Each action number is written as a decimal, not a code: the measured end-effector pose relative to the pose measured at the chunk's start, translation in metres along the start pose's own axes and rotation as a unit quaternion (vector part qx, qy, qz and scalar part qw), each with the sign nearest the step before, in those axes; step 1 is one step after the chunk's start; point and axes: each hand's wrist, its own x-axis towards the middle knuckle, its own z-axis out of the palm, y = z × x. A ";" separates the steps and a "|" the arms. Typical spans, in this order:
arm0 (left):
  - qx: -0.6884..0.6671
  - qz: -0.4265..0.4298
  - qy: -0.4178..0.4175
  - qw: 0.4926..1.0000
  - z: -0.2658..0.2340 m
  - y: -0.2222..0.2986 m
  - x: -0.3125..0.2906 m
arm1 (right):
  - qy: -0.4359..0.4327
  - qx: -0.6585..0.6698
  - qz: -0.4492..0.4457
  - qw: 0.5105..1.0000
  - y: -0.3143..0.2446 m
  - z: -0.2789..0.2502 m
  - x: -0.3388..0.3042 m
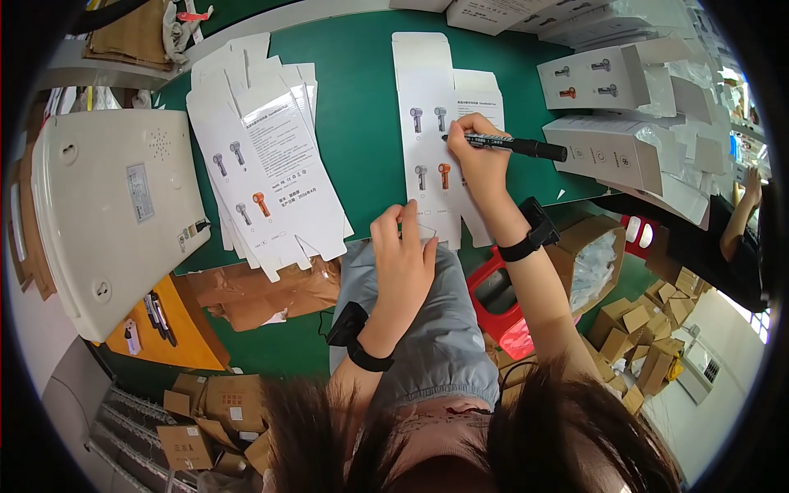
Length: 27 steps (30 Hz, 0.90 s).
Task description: The person marks a stack of flat cardboard boxes with a marker, places the marker into a large paper bag to retrieve more boxes, and then continues marking the new stack.
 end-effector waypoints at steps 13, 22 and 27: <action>-0.004 -0.018 0.019 1.000 0.005 -0.007 0.002 | -0.093 -0.016 -0.027 0.995 -0.009 -0.017 -0.080; 0.000 -0.016 0.018 1.000 0.007 -0.008 0.003 | -0.099 -0.027 -0.053 0.993 -0.008 -0.007 -0.077; -0.001 -0.019 0.018 1.000 0.007 -0.007 0.004 | -0.113 -0.045 -0.071 0.990 -0.004 -0.013 -0.080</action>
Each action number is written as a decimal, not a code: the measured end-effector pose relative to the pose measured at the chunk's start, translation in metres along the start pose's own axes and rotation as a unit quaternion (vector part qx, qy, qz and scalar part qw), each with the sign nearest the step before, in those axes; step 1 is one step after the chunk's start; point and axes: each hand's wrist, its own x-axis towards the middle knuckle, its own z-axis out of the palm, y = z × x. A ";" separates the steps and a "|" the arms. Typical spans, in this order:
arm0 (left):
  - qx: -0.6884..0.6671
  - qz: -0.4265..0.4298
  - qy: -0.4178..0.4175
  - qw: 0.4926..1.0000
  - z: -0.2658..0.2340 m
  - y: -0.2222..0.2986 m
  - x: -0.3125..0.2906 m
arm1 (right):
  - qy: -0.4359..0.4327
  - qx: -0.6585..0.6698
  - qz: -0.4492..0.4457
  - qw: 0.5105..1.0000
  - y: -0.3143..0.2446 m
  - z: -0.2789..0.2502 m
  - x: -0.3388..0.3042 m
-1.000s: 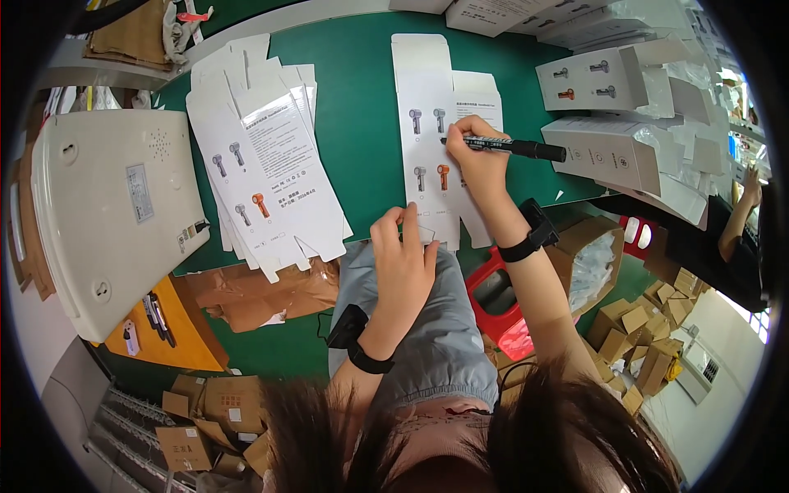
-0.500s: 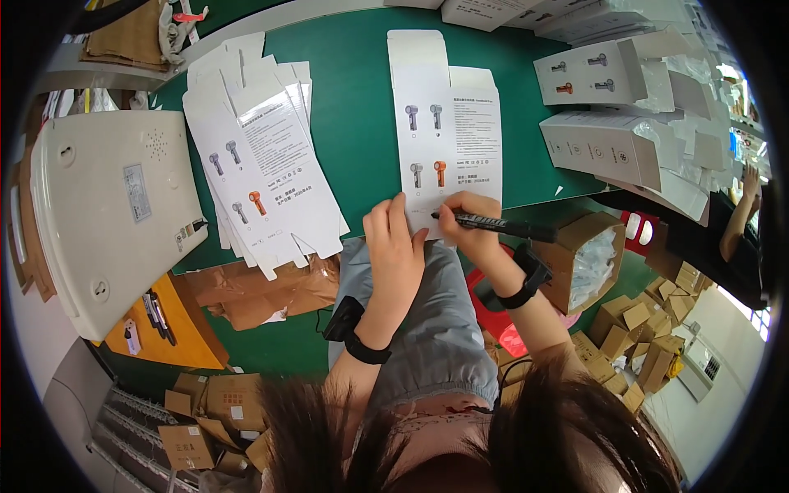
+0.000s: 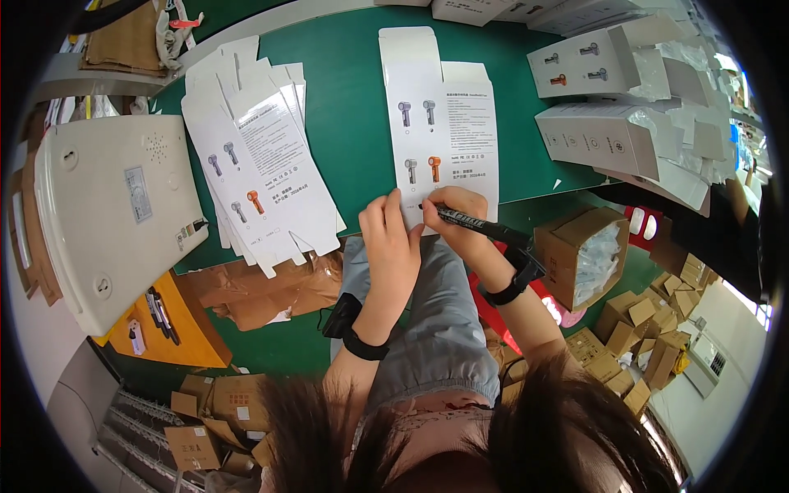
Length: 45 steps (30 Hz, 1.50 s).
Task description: The person marks a stack of flat cardboard boxes with a marker, places the marker into a large paper bag to retrieve more boxes, and then continues marking the new stack.
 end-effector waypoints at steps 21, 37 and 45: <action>-0.349 -0.227 0.021 0.909 -0.014 0.026 0.009 | 0.227 0.189 0.069 0.953 -0.016 -0.046 -0.058; 0.070 -0.024 0.092 0.993 -0.081 0.000 0.000 | 0.101 0.218 0.158 0.958 -0.010 -0.034 0.054; 0.000 -0.091 -0.192 0.977 -0.011 -0.020 -0.029 | 0.149 0.117 0.149 0.971 0.031 0.001 0.066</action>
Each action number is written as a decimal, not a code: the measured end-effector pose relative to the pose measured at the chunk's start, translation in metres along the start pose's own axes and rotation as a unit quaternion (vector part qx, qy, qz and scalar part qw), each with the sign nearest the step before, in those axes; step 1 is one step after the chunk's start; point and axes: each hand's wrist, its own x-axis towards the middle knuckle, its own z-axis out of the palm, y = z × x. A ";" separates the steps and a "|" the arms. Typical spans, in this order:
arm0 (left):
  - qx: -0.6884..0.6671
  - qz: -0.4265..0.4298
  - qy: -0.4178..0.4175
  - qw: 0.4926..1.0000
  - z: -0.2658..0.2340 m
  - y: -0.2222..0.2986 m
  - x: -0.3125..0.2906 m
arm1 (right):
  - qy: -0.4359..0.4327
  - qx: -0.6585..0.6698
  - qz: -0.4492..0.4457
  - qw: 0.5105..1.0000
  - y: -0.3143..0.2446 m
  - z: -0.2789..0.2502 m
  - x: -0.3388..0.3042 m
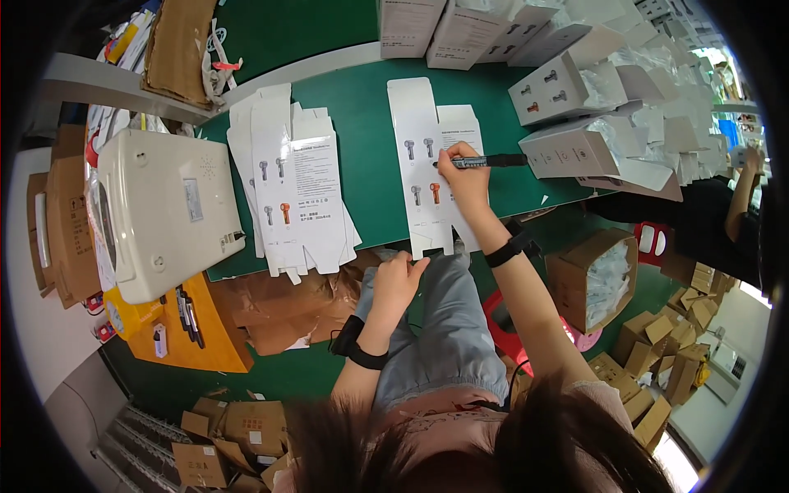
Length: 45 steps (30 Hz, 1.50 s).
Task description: The person marks a stack of flat cardboard boxes with a marker, places the marker into a large paper bag to retrieve more boxes, and then continues marking the new stack.
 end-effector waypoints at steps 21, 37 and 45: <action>-0.433 -0.084 -0.038 0.897 0.022 -0.014 0.009 | 0.017 -0.003 -0.017 1.000 -0.006 -0.002 -0.003; -0.472 -0.092 -0.024 0.877 0.024 -0.014 0.009 | -0.098 -0.066 -0.083 0.990 -0.004 -0.008 -0.077; -0.475 -0.098 -0.031 0.874 0.025 -0.018 0.009 | -0.095 -0.094 -0.107 0.985 0.000 -0.005 -0.077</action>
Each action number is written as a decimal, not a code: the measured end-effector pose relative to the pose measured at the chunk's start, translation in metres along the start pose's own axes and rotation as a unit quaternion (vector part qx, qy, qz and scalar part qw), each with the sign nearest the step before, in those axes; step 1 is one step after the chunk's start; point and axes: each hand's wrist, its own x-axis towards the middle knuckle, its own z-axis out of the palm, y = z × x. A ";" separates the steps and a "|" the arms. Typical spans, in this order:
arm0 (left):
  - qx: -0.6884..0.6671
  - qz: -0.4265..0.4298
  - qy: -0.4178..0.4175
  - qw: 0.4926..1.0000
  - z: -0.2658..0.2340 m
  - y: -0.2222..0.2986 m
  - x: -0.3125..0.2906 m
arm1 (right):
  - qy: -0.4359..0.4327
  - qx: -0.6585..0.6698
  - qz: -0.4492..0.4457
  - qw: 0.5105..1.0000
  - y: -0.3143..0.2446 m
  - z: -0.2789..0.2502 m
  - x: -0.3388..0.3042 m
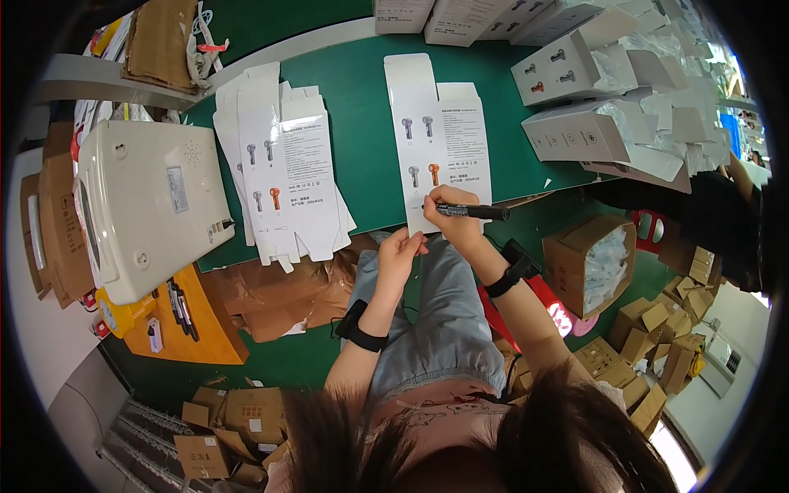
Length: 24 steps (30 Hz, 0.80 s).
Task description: The person marks a stack of flat cardboard boxes with a marker, places the marker into a large paper bag to retrieve more boxes, and then continues marking the new stack.
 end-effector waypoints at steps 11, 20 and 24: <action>-0.070 0.004 0.040 0.997 0.013 0.011 -0.003 | 0.121 0.206 0.119 0.964 -0.011 -0.029 -0.007; -0.012 0.090 -0.016 0.996 0.005 0.038 -0.047 | 0.226 0.125 0.098 0.961 -0.004 -0.076 -0.046; 0.014 0.075 -0.017 0.997 -0.021 0.068 -0.066 | 0.165 0.283 0.138 0.935 -0.038 -0.050 -0.032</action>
